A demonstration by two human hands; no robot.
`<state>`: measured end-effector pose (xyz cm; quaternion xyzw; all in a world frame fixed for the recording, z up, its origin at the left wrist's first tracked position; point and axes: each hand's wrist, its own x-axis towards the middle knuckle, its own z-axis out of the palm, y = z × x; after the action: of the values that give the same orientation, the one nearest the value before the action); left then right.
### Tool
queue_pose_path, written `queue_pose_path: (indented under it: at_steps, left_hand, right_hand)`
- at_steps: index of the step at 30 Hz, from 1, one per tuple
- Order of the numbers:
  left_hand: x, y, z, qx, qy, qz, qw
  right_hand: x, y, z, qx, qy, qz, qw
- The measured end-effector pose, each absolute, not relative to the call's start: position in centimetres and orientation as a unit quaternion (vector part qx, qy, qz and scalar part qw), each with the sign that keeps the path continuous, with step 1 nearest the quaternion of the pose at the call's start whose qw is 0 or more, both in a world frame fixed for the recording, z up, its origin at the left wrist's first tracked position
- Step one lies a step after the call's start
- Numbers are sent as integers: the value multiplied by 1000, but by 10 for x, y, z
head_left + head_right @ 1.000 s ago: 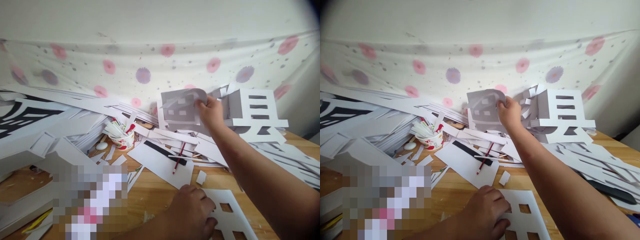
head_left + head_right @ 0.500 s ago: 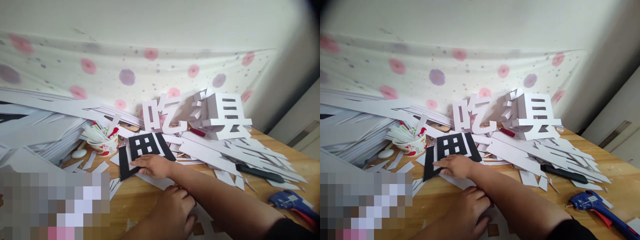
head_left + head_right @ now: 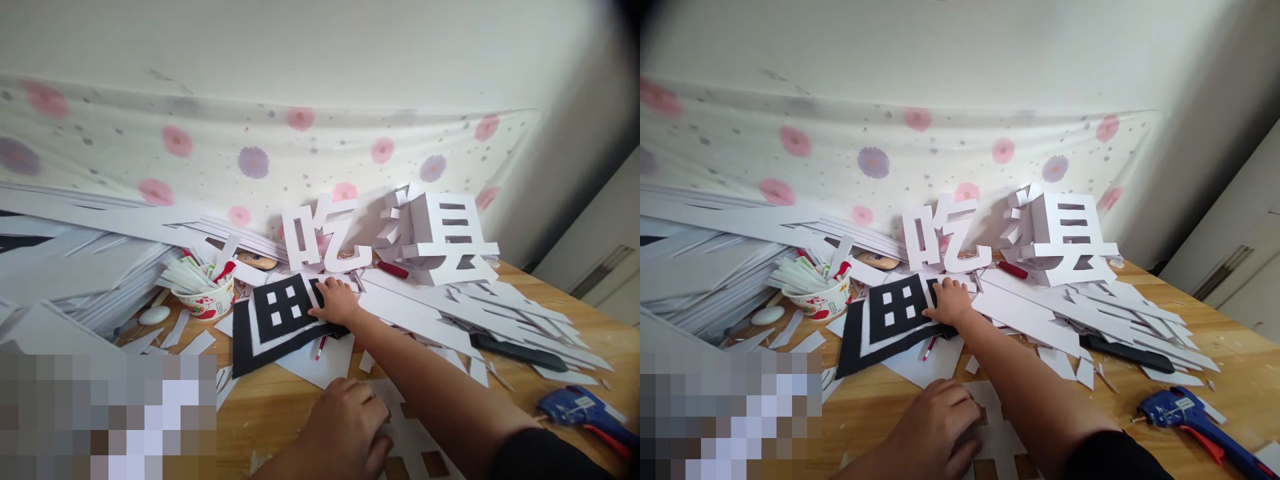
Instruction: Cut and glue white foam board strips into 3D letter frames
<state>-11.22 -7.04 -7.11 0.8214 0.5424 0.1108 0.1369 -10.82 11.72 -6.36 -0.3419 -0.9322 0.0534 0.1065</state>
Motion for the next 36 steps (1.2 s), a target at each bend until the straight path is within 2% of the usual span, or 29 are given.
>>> queue_pose_path:
  at_steps: [6, 9, 18, 26, 36]
  left_hand:
    - [-112, -70, -67, 821, 540, 107, 152]
    - [-110, -70, -67, 822, 540, 100, 148]
    - [-113, -72, -69, 829, 532, 113, 130]
    - [-111, -74, -65, 819, 545, 109, 146]
    - [-111, -77, -59, 818, 545, 116, 143]
  right_hand:
    - [-102, 72, -65, -217, -971, 59, 84]
    - [-103, 67, -64, -203, -974, 62, 80]
    - [-100, 113, -43, -254, -953, 86, 139]
    - [-55, 158, -26, -302, -938, 78, 150]
    - [-35, 177, -6, -362, -901, 132, 199]
